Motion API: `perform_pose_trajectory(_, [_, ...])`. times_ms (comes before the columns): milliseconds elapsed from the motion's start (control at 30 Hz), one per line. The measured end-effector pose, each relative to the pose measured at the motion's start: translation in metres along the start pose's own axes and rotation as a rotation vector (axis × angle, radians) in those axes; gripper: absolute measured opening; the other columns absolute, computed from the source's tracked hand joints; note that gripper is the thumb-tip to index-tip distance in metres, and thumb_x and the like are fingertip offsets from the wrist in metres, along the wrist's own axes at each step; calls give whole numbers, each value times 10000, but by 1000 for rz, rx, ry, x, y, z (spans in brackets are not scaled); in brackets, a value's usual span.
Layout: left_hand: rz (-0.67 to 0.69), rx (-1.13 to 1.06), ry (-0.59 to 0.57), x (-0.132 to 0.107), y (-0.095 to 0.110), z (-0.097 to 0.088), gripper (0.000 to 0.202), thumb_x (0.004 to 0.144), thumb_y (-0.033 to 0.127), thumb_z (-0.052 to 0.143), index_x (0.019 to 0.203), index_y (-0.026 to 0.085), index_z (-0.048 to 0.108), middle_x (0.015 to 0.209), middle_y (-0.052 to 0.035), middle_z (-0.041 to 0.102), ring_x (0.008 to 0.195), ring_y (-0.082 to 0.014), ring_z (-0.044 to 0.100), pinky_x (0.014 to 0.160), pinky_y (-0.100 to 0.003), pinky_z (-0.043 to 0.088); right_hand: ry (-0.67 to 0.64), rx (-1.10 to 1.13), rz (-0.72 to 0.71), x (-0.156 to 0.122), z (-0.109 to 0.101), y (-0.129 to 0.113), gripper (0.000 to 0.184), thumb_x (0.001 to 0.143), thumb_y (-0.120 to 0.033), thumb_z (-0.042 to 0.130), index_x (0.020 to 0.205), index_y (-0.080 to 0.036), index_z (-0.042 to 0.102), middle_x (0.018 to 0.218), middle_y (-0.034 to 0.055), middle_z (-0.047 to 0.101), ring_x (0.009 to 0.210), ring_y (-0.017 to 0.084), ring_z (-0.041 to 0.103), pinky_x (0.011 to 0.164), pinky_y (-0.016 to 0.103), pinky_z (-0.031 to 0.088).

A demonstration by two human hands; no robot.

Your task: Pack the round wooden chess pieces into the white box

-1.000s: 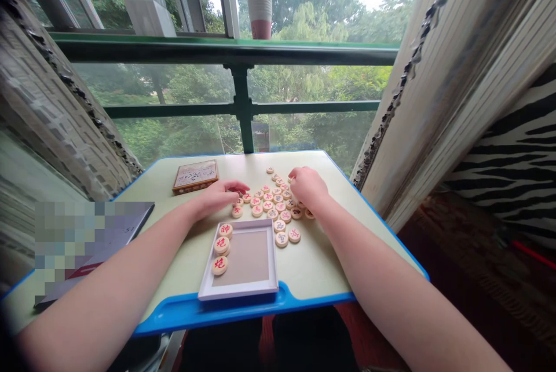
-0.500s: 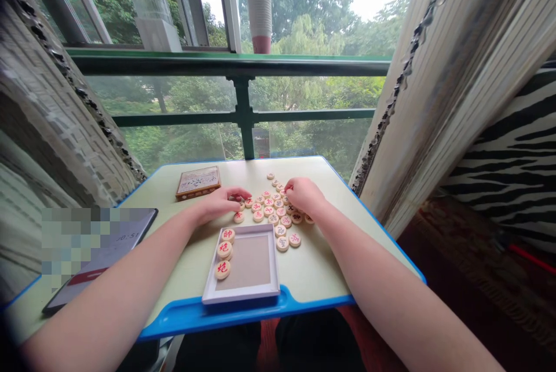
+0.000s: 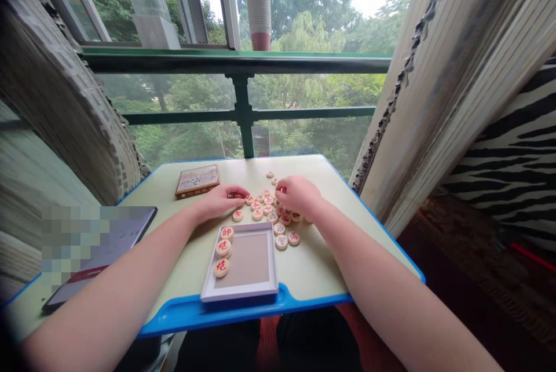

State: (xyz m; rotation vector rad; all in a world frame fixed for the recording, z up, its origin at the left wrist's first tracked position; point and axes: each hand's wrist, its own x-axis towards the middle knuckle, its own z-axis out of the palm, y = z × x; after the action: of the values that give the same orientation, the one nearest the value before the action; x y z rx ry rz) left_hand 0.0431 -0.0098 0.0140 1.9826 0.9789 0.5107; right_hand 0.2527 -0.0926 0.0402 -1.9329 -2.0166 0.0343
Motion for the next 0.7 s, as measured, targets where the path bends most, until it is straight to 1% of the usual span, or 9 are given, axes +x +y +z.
perform_pose_trajectory(100, [9,49,15,-1,2,0,318,648,318,603,915,159,672,872,-47,679,831,-182,593,771,-282,447,-30,36,-108,-1,1,-3,176,757,-252,513,776,-225,685,861,20,652,750,135,564,649,218,392])
perform_pose_trajectory(167, [22,53,46,0,1,0,332,643,314,607,931,160,669,896,-48,675,839,-180,591,788,-282,443,-36,49,-125,-1,2,-3,169,760,-271,530,800,-224,687,897,29,641,769,137,565,672,222,402])
perform_pose_trajectory(300, [42,18,122,4,-5,-1,427,634,253,599,1046,143,629,991,-78,657,874,-183,587,811,-287,438,-39,47,-119,0,4,-1,170,766,-285,533,796,-222,689,922,41,625,789,148,564,690,238,415])
perform_pose_trajectory(400, [59,23,128,6,-9,-2,425,635,223,579,1050,141,627,1021,-83,650,902,-185,583,823,-287,433,-52,62,-169,-1,3,0,180,776,-286,525,795,-220,692,893,47,620,819,161,559,726,251,417])
perform_pose_trajectory(500, [47,32,128,7,-10,-3,390,631,226,580,1009,154,647,1014,-73,651,901,-186,587,832,-288,430,-60,90,-233,-2,1,-2,197,771,-265,532,886,-224,686,874,49,612,856,176,544,765,273,415])
perform_pose_trajectory(600, [26,25,131,7,-9,-4,376,623,214,575,985,152,656,992,-70,658,896,-187,591,836,-288,431,-55,115,-265,-4,-1,-6,250,770,-256,539,984,-230,666,883,53,599,872,189,530,789,305,411])
perform_pose_trajectory(700, [27,-12,105,6,-7,-5,385,614,177,550,982,133,653,1008,-82,657,919,-191,589,844,-285,429,-61,173,-302,-5,0,-10,245,787,-295,544,983,-229,675,909,65,591,900,200,519,827,335,394])
